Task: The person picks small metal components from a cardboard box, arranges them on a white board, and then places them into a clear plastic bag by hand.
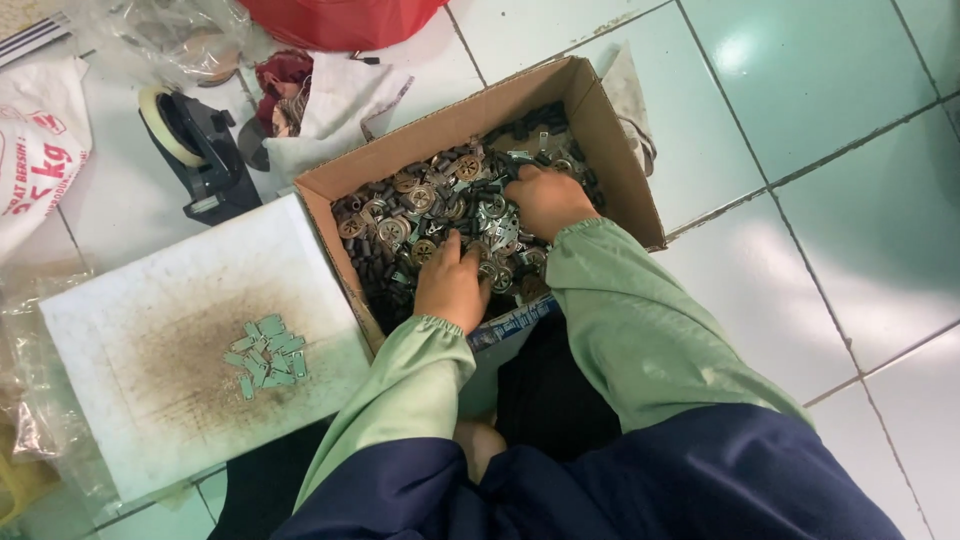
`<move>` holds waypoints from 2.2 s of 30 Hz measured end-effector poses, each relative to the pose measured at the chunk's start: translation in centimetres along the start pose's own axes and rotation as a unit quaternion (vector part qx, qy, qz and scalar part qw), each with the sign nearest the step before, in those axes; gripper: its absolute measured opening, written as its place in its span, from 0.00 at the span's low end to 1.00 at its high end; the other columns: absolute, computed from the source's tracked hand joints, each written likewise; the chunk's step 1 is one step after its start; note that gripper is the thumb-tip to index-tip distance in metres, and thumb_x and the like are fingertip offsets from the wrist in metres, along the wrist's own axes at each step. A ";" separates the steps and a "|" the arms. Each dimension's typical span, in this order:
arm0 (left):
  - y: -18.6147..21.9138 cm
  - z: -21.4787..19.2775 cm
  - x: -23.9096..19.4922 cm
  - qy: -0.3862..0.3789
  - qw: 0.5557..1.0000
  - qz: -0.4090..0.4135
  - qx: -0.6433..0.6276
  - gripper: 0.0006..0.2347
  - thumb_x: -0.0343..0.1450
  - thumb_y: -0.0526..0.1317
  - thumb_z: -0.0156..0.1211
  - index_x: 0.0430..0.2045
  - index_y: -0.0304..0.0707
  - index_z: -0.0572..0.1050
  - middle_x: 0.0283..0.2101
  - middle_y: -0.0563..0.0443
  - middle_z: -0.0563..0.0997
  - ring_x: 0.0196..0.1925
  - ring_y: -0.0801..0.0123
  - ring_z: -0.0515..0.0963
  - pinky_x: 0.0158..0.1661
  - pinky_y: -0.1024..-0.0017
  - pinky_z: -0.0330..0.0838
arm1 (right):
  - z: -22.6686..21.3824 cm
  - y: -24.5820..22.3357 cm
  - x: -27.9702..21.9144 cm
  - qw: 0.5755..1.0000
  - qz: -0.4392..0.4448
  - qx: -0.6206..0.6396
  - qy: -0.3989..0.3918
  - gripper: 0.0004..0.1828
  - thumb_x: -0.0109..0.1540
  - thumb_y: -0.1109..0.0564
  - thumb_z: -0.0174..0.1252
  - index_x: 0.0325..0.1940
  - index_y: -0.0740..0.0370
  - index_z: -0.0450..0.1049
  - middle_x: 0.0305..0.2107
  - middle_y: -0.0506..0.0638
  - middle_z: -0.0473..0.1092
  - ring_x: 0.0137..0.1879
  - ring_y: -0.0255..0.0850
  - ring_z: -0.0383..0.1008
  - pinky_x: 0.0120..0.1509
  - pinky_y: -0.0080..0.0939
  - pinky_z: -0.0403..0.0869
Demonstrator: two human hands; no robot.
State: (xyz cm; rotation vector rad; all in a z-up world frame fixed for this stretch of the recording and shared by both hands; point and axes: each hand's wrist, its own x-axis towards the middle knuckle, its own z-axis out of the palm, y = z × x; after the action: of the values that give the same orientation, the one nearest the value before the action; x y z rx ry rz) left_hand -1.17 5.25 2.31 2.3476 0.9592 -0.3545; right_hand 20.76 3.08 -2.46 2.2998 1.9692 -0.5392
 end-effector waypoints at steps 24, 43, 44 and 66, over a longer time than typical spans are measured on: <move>-2.0 3.2 0.4 0.227 0.970 0.029 -0.081 0.12 0.79 0.37 0.51 0.56 0.40 0.73 0.54 0.44 0.71 0.63 0.50 0.70 0.59 0.51 0.69 | -1.8 -0.2 -1.6 0.980 0.012 0.199 0.004 0.11 0.63 0.62 0.53 0.46 0.67 0.79 0.37 0.62 0.73 0.42 0.60 0.78 0.43 0.59 0.80; -3.8 5.9 3.1 0.262 0.847 -0.068 -0.458 0.02 0.65 0.35 0.65 0.27 0.42 0.79 0.33 0.49 0.85 0.36 0.64 0.85 0.35 0.69 0.77 | -1.3 -1.4 -1.8 0.924 -0.005 0.382 0.035 0.10 0.61 0.52 0.65 0.46 0.51 0.82 0.38 0.54 0.80 0.47 0.53 0.80 0.50 0.54 0.77; -4.0 5.9 3.1 0.253 0.856 -0.083 -0.444 0.02 0.64 0.36 0.65 0.26 0.42 0.78 0.33 0.51 0.85 0.36 0.65 0.84 0.36 0.70 0.77 | -0.7 -0.9 -1.4 0.950 0.029 0.309 0.023 0.11 0.64 0.52 0.60 0.48 0.55 0.82 0.39 0.56 0.79 0.46 0.53 0.80 0.49 0.54 0.78; -1.4 1.7 -7.6 0.273 0.823 -0.088 -0.491 0.10 0.65 0.39 0.60 0.37 0.57 0.84 0.35 0.55 0.84 0.39 0.63 0.84 0.42 0.66 0.82 | -4.1 -5.0 -6.4 0.987 0.105 0.122 0.005 0.13 0.67 0.51 0.56 0.50 0.59 0.78 0.41 0.59 0.75 0.48 0.54 0.78 0.49 0.55 0.79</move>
State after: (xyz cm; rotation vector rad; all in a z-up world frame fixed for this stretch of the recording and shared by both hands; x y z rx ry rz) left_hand -7.60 0.77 3.71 1.3855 1.2168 0.6658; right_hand 16.02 -0.98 4.19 2.6163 1.7178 -0.7870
